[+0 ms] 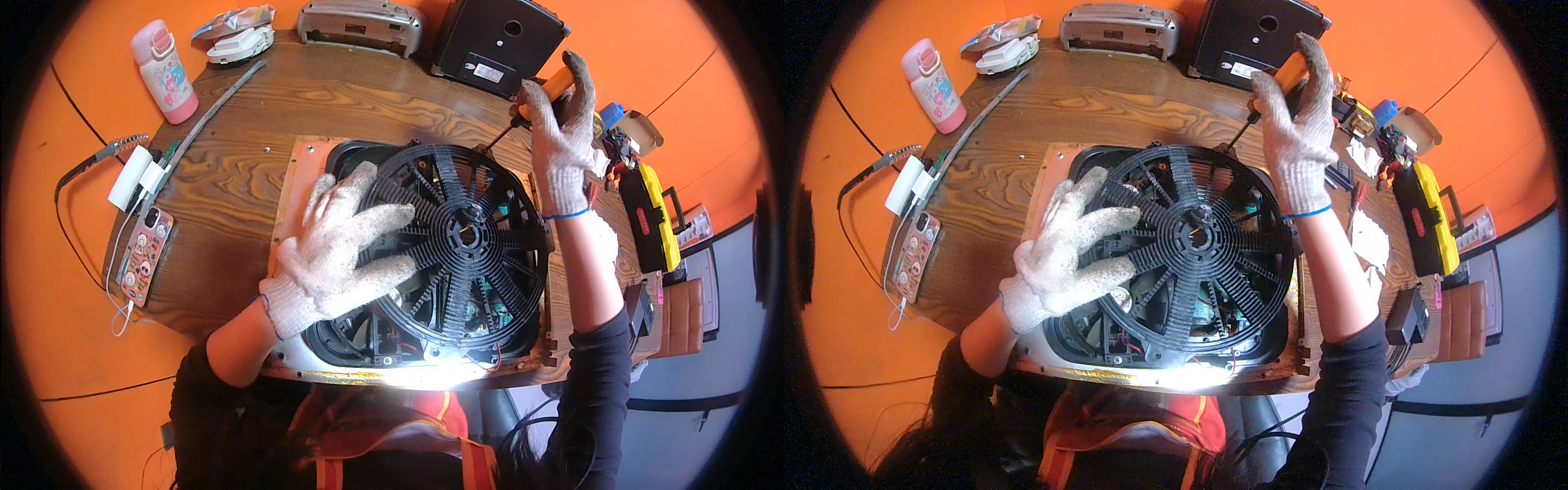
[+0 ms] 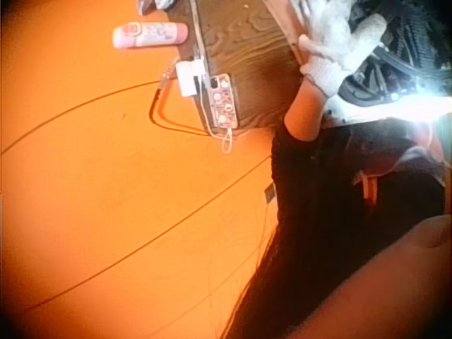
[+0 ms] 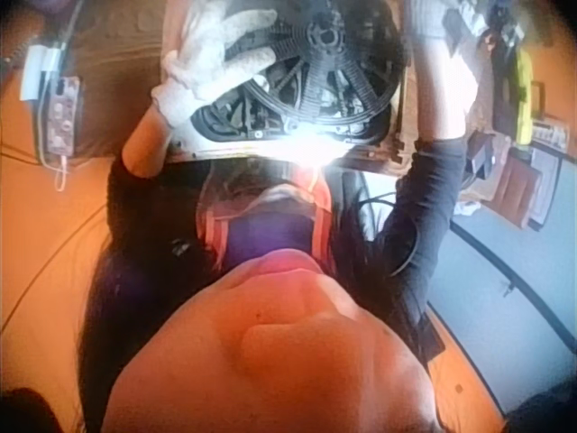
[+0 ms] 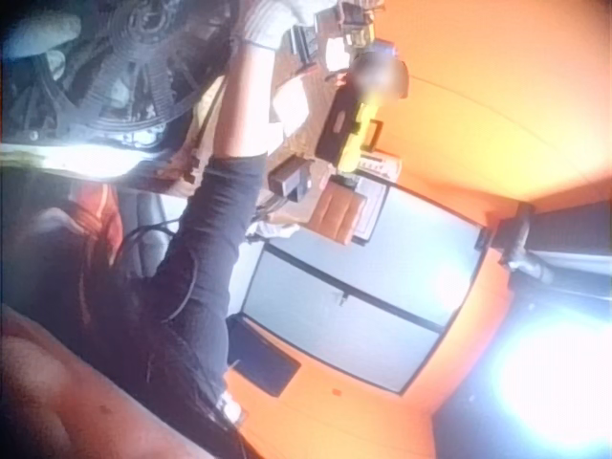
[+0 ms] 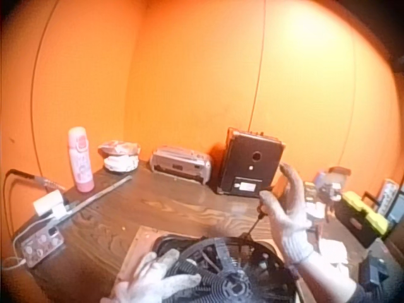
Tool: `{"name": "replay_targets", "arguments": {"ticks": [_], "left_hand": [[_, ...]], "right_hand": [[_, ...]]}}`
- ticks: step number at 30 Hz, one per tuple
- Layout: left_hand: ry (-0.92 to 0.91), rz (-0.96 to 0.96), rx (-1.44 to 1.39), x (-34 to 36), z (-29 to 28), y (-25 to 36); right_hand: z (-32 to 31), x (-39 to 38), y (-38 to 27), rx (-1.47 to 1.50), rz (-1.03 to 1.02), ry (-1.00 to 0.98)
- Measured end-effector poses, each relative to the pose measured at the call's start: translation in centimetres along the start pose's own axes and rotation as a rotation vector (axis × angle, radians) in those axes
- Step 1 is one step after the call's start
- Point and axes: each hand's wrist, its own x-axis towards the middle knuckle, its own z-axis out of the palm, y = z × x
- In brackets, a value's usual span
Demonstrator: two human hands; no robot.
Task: The person puts on gloves and uses a screwdriver to remove screws from a disassembled fan unit on a workbench. They manipulate the fan blades and internal components while working on the device.
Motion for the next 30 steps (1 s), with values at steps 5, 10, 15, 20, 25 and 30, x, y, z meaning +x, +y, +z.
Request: {"name": "replay_targets", "arguments": {"ticks": [5,10,15,20,25,30], "left_hand": [[-0.017,-0.048,-0.023,0.0,0.2,-0.3],[-0.011,-0.026,-0.006,-0.2,0.3,-0.4],[0.014,0.017,0.011,-0.3,0.2,-0.2],[-0.011,-0.018,0.030,-0.2,0.4,-0.2],[0.003,0.021,0.022,-0.3,0.7,-0.6],[0.030,0.040,-0.002,-0.3,1.0,-0.9]], "right_hand": [[0.5,0.1,0.3,-0.014,-0.021,-0.118],[0.7,0.2,0.6,-0.046,-0.053,-0.030],[-0.7,0.6,1.2,-0.006,0.048,-0.125],[-1.2,0.5,0.3,-0.074,0.138,-0.048],[-1.0,0.1,-1.4,-0.053,0.194,0.005],[-1.0,0.2,-0.5,-0.207,-0.031,0.019]]}}
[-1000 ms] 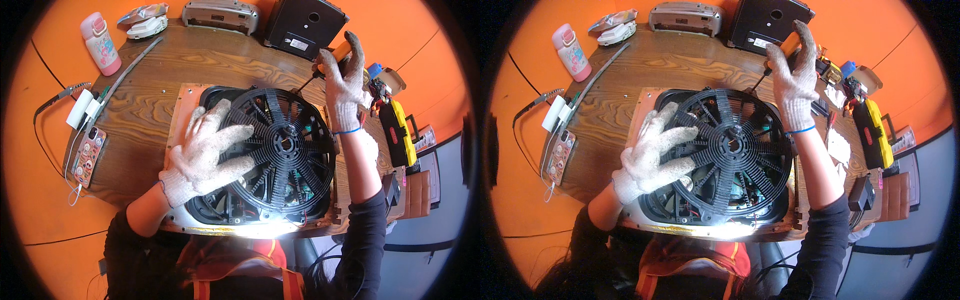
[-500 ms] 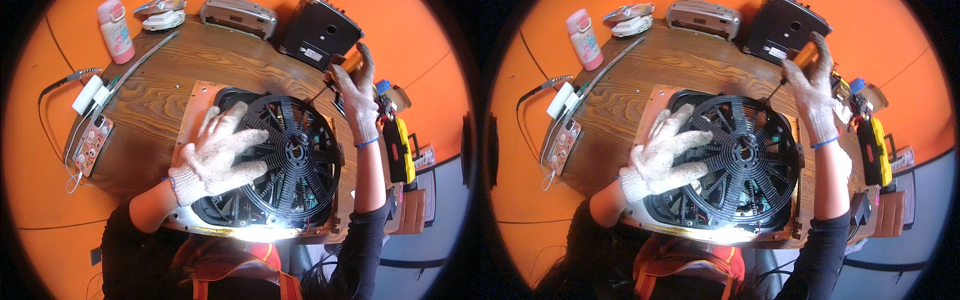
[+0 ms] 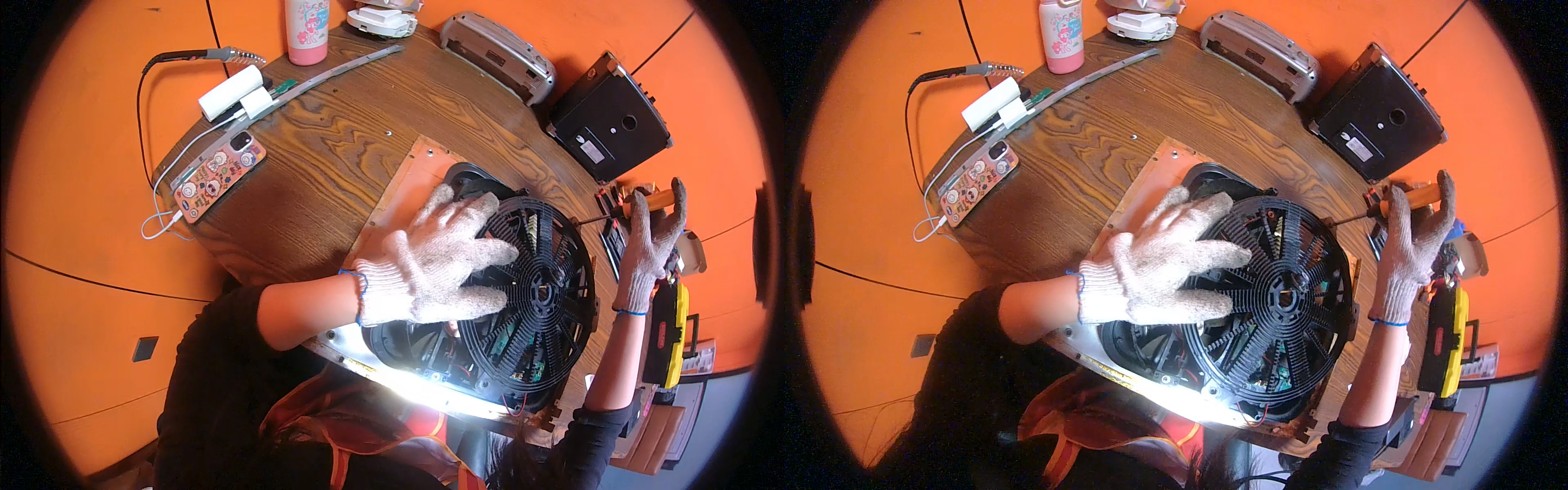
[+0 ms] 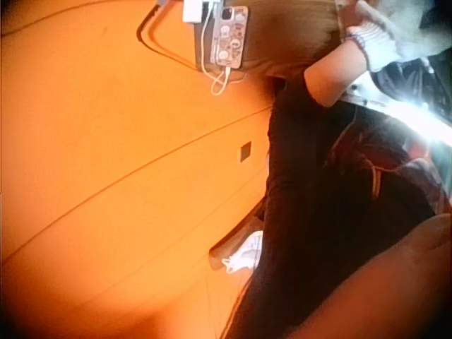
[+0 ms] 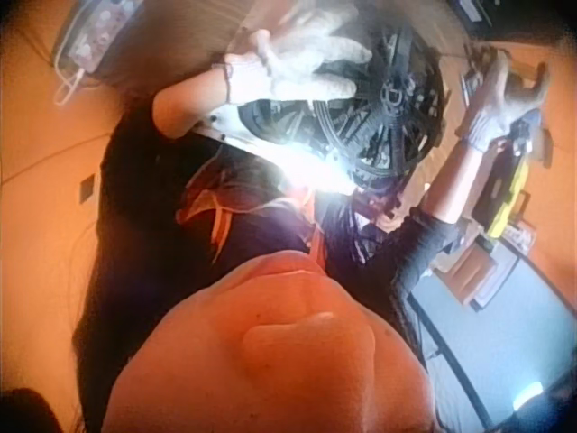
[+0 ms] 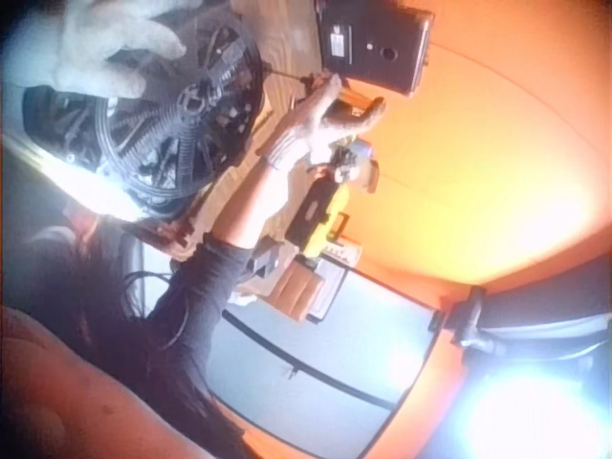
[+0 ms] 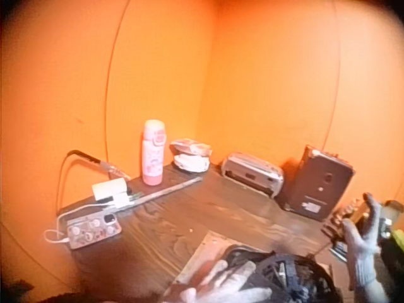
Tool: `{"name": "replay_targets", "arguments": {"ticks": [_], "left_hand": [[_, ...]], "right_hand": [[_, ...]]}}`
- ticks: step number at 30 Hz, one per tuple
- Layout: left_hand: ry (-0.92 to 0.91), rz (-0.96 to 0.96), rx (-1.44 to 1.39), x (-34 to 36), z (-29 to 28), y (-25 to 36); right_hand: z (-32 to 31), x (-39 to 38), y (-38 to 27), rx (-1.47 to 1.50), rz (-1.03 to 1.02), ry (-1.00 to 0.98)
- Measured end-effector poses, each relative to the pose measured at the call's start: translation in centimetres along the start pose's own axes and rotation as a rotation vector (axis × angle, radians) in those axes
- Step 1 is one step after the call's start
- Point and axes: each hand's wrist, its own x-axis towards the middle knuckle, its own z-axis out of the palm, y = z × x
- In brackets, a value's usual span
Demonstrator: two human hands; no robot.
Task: The person puts on gloves and uses a screwdriver to remove screws from a disassembled fan unit on a workbench. They manipulate the fan blades and internal components while working on the device.
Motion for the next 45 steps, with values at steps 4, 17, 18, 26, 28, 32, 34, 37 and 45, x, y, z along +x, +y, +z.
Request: {"name": "replay_targets", "arguments": {"ticks": [4,17,18,26,28,32,34,37,45], "left_hand": [[0.013,0.009,-0.002,0.0,0.1,-0.1],[-0.024,-0.006,0.012,0.0,-0.2,0.1],[-0.024,-0.001,0.012,0.0,-0.2,0.2],[-0.026,-0.005,0.029,0.1,-0.5,0.5],[0.005,0.023,0.038,0.1,-0.4,0.4],[-0.017,0.003,0.034,0.1,-0.2,0.4],[-0.028,-0.004,0.037,0.1,-0.2,0.4],[-0.007,0.001,0.055,0.0,-0.1,0.4],[-0.014,0.000,0.041,0.2,-0.3,0.4]], "right_hand": [[-0.5,0.6,-0.2,0.071,0.102,-0.159],[-0.3,0.9,-1.5,0.104,0.155,-0.246],[0.1,1.1,-1.0,0.095,0.170,-0.187],[-0.7,1.7,0.1,0.208,0.159,-0.302],[-1.2,1.9,-0.1,0.119,0.198,-0.282],[-0.8,1.9,-0.3,-0.108,0.064,-0.208],[-0.8,1.7,-0.5,-0.235,0.136,-0.167],[-1.3,1.3,-0.9,0.026,0.189,-0.223],[-0.9,0.7,2.0,-0.028,0.091,-0.020]]}}
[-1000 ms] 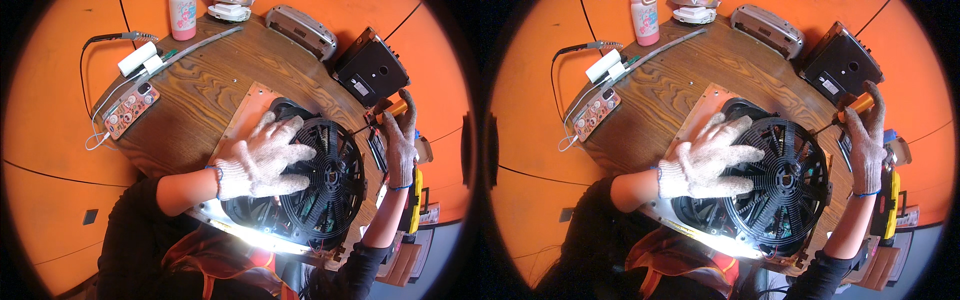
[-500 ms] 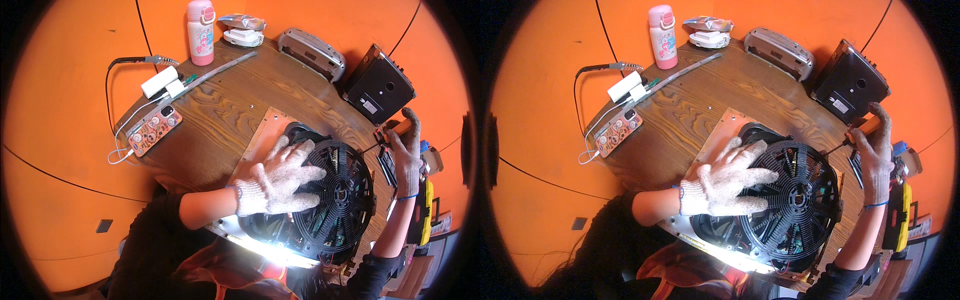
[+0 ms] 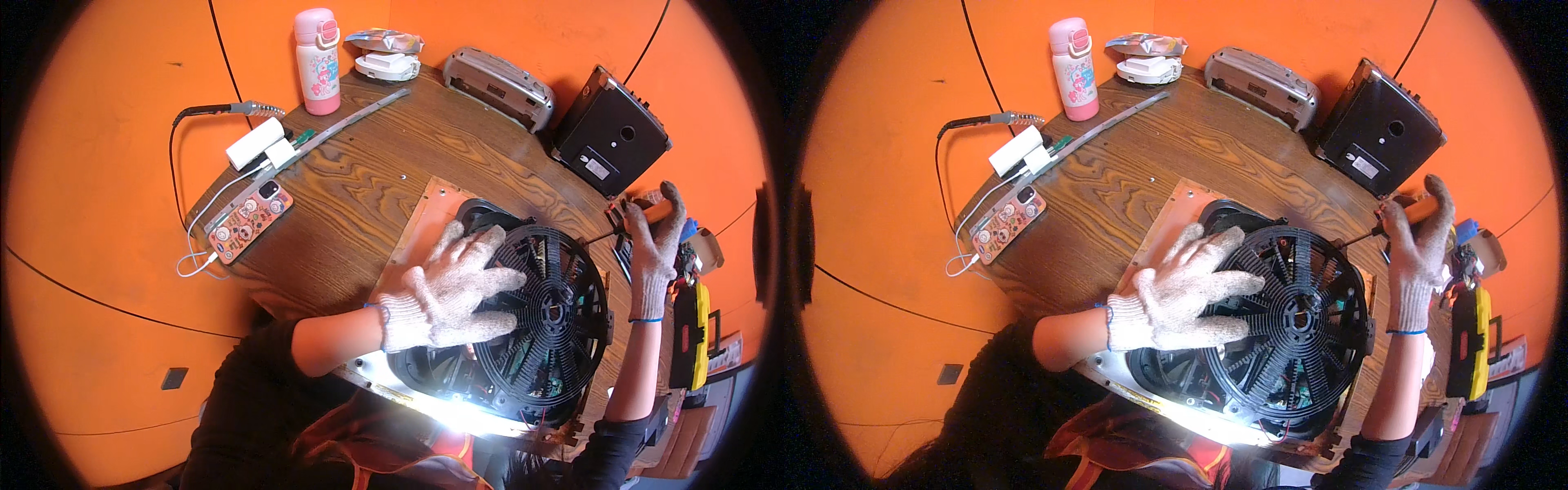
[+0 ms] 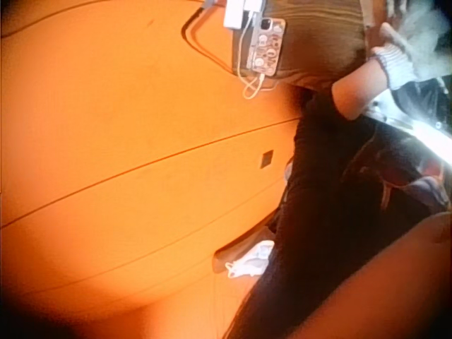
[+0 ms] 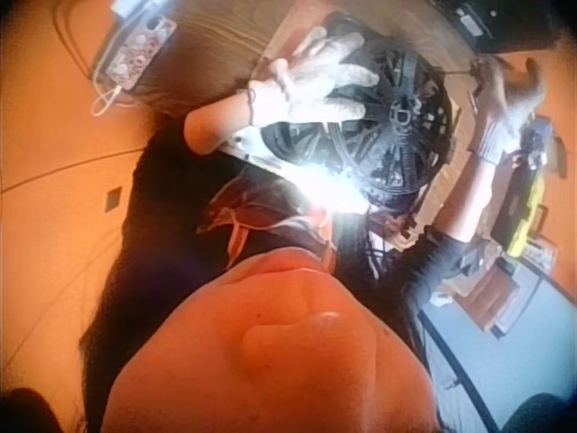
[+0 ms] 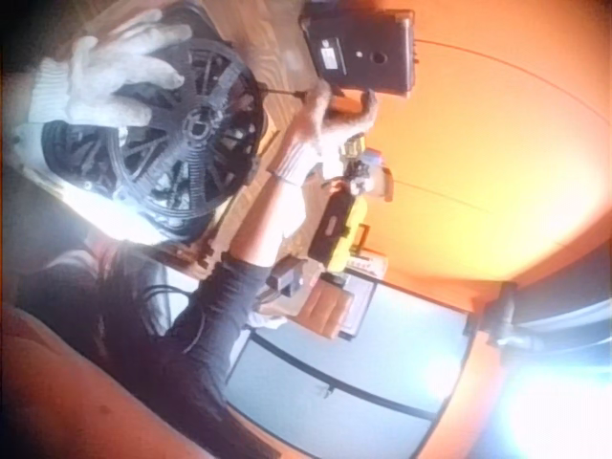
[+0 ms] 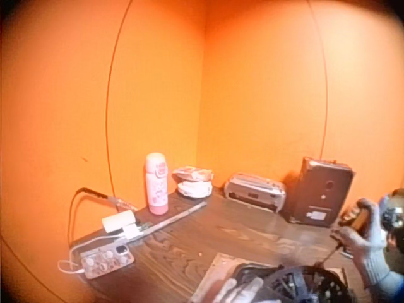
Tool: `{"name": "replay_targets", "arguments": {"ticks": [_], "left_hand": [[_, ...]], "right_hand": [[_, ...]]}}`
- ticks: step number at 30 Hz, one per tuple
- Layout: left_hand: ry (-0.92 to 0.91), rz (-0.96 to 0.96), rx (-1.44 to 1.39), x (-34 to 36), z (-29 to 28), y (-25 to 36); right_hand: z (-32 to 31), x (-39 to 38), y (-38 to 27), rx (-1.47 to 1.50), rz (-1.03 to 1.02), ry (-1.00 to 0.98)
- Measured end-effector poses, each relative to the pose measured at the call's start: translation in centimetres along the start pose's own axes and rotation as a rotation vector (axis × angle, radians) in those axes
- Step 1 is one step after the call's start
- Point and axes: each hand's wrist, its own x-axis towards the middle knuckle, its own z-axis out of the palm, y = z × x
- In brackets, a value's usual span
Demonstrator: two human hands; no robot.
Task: The person puts on gloves and uses a screwdriver to remove screws from a disassembled fan unit on a workbench. They manipulate the fan blades and internal components while working on the device.
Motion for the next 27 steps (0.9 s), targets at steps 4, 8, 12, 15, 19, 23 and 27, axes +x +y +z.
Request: {"name": "replay_targets", "arguments": {"ticks": [4,8,12,15,19,23,27], "left_hand": [[-0.047,-0.045,0.067,-0.2,-0.5,0.4],[0.037,-0.003,0.030,-0.3,-0.7,0.8],[-0.022,-0.042,0.023,0.2,-1.0,0.9],[-0.046,-0.049,0.026,0.4,-1.2,0.8],[-0.055,-0.042,0.029,0.5,-1.2,0.8],[-0.057,-0.026,0.033,0.6,-1.3,0.8],[-0.060,-0.029,0.028,0.6,-1.3,0.9]], "right_hand": [[-1.3,-0.4,1.3,0.270,0.036,0.335],[-2.0,-1.7,2.2,0.201,0.302,0.321],[-1.6,-2.5,2.5,0.274,0.164,0.365],[-1.3,-2.7,2.1,0.168,0.203,0.375],[-1.4,-3.1,1.5,0.084,0.196,0.320],[-1.0,-3.0,1.5,0.120,0.158,0.330],[-1.1,-2.4,1.1,0.139,0.085,0.240]]}}
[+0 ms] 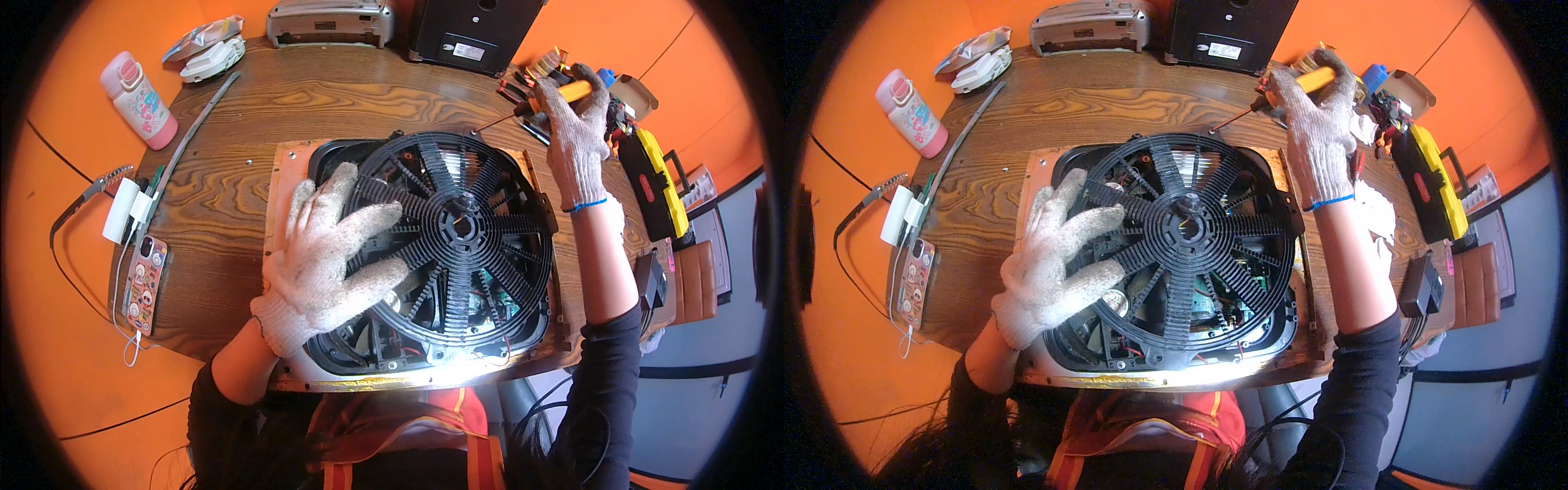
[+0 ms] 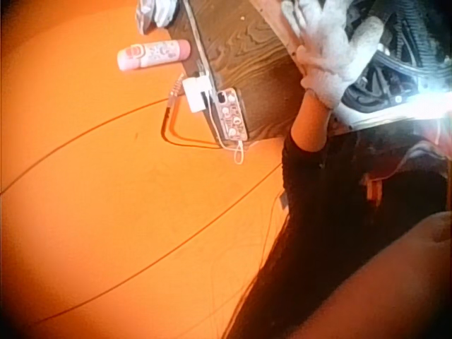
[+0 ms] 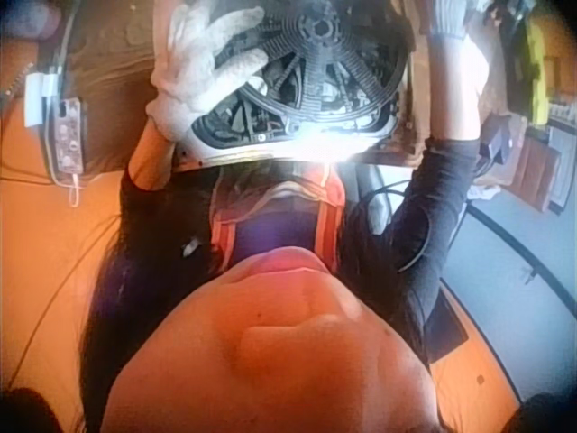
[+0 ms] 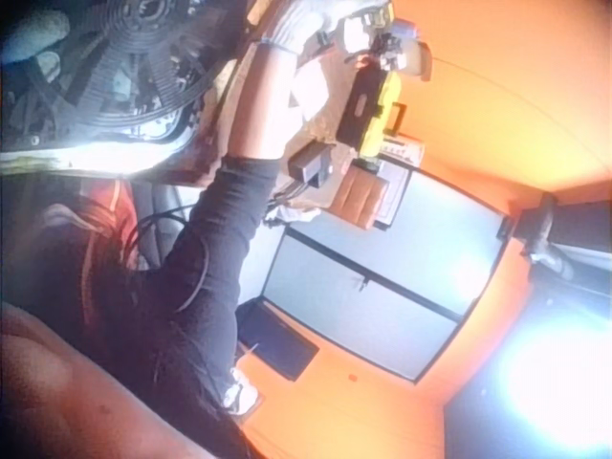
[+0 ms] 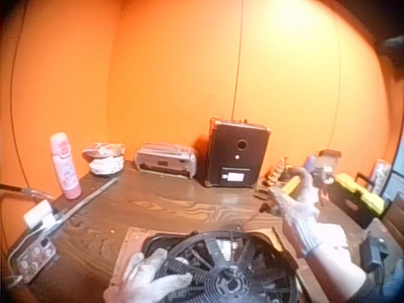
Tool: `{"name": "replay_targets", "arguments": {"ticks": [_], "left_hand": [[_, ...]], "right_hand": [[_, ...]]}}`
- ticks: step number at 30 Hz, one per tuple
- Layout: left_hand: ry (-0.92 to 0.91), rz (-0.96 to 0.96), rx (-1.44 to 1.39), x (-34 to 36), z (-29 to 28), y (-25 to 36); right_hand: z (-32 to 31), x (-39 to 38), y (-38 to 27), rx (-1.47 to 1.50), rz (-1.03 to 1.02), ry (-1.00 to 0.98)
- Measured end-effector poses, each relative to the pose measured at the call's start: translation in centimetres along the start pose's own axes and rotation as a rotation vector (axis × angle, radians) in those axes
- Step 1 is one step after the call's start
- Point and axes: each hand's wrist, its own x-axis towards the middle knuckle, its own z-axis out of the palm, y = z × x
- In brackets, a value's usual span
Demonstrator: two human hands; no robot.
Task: The person puts on gloves and uses a screwdriver to remove screws from a disassembled fan unit on a workbench. They manipulate the fan blades and internal components while working on the device.
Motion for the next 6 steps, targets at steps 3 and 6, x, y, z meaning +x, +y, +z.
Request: {"name": "replay_targets", "arguments": {"ticks": [3,6], "left_hand": [[-0.009,-0.012,-0.006,0.0,0.0,0.0],[-0.019,-0.019,-0.014,0.0,0.0,0.0]], "right_hand": [[0.1,1.0,-0.9,-0.091,-0.150,-0.204],[-0.9,1.7,-3.0,0.034,0.062,-0.504]]}}
